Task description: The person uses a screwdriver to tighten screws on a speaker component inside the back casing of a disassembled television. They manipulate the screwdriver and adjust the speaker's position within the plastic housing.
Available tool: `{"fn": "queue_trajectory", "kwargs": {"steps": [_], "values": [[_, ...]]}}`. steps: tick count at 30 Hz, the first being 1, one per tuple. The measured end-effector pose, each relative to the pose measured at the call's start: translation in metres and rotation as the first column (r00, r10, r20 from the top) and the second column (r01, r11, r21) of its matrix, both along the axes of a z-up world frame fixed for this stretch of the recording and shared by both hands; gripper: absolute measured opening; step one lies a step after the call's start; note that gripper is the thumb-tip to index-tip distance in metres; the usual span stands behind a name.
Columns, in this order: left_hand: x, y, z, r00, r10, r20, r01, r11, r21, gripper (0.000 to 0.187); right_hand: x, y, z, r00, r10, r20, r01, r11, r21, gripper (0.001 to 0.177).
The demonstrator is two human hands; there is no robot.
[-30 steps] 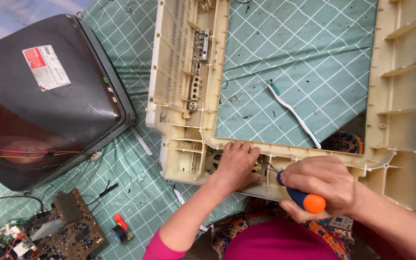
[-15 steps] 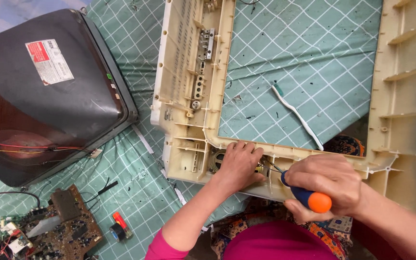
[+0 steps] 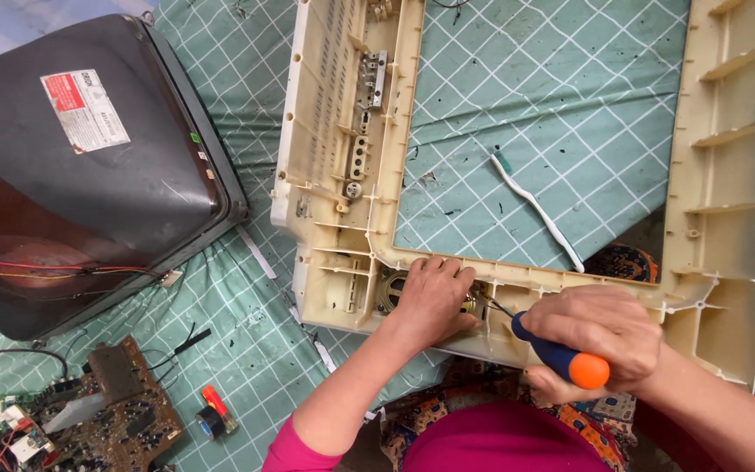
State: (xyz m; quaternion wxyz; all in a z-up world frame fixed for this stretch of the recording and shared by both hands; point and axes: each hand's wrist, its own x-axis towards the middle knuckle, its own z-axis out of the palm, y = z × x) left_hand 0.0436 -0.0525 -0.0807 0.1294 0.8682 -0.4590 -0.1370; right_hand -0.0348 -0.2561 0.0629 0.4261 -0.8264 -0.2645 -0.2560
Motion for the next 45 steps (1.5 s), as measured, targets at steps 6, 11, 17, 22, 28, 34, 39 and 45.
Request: {"fn": "queue_trajectory", "kwargs": {"steps": [6,11,17,22,28,34,39,45], "values": [[0.0,0.0,0.002,1.0,-0.007,0.009,0.007,1.0,0.007,0.071,-0.001,0.002,-0.001,1.0,-0.014,0.028,0.015,0.999,-0.038,0.037],[-0.001,0.0,0.003,1.0,-0.003,0.015,0.003,1.0,-0.002,0.07,0.004,0.012,0.004,0.987,0.104,-0.123,-0.079,0.977,0.197,0.025],[-0.001,0.001,0.007,1.0,0.003,0.004,-0.003,1.0,-0.028,0.066,-0.001,0.018,-0.045,0.939,0.243,-0.244,-0.019,0.744,0.668,0.022],[0.001,0.001,0.006,0.999,0.004,-0.041,-0.006,0.999,-0.046,0.065,0.003,0.027,-0.049,0.971,0.21,-0.111,-0.066,0.688,0.723,0.028],[0.001,-0.003,0.007,0.996,-0.028,-0.082,0.035,0.996,0.087,0.076,-0.002,0.044,-0.006,0.958,0.282,-0.058,-0.198,0.791,0.579,0.028],[0.0,-0.002,0.005,1.0,-0.009,-0.02,0.011,0.997,0.079,0.077,-0.007,0.048,-0.008,0.952,0.303,-0.045,-0.231,0.806,0.545,0.032],[0.004,-0.004,0.018,0.99,-0.002,-0.138,0.019,0.993,0.12,0.071,-0.024,0.053,-0.024,0.966,0.258,0.027,-0.241,0.852,0.466,0.031],[0.007,-0.005,0.031,0.983,-0.02,-0.183,0.052,0.983,0.174,0.069,-0.029,0.049,-0.022,0.92,0.39,0.033,-0.362,0.816,0.451,0.038]]}}
